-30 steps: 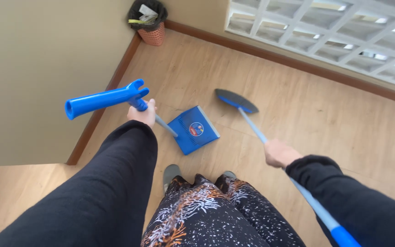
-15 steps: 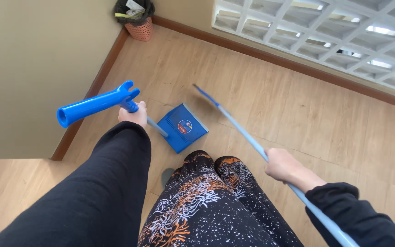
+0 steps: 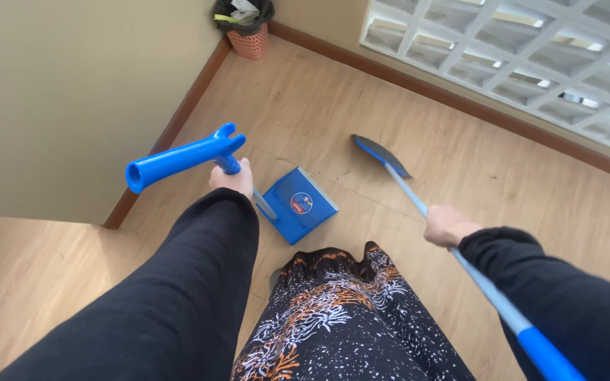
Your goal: Sweeping dirt from the floor into a dustpan using a floor squeegee/broom.
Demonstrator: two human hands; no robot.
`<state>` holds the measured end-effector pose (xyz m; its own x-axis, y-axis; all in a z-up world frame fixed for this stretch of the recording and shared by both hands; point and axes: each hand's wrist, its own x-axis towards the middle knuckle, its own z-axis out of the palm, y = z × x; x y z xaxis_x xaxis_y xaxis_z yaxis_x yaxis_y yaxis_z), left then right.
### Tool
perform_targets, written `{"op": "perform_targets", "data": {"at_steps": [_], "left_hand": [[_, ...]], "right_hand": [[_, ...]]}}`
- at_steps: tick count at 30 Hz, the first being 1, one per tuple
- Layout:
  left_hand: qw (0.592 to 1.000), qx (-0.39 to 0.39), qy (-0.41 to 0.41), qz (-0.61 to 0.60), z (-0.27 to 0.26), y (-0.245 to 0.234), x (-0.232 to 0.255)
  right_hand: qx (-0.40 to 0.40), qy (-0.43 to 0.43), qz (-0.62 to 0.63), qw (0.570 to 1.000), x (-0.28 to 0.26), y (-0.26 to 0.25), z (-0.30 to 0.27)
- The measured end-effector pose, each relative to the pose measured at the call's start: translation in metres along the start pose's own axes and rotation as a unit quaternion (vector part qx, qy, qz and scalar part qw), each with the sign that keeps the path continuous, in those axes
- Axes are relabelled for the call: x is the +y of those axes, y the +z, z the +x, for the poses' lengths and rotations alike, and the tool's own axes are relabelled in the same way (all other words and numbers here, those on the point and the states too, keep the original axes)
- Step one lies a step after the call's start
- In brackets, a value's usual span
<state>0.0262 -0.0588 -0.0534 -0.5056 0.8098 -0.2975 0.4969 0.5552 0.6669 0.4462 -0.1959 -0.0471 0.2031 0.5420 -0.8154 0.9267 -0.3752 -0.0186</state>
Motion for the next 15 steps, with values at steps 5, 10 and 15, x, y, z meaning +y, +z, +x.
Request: {"op": "perform_targets", "data": {"at_steps": [5,10,15], "left_hand": [[1.000,-0.022,-0.002,-0.010,0.008,-0.009,-0.012],[0.999,-0.022,-0.002,-0.038,0.006,-0.016,-0.020],[0.997,-0.003,0.007,-0.074,0.008,-0.021,-0.035]], "right_hand": [[-0.009,-0.050,-0.009,0.999,-0.032,0.027,-0.017],[-0.035,-0.087,0.003,0.996,-0.085,0.032,-0.059],[-0.037,-0.103,0.083,0.991,-0.117,0.027,-0.096]]}}
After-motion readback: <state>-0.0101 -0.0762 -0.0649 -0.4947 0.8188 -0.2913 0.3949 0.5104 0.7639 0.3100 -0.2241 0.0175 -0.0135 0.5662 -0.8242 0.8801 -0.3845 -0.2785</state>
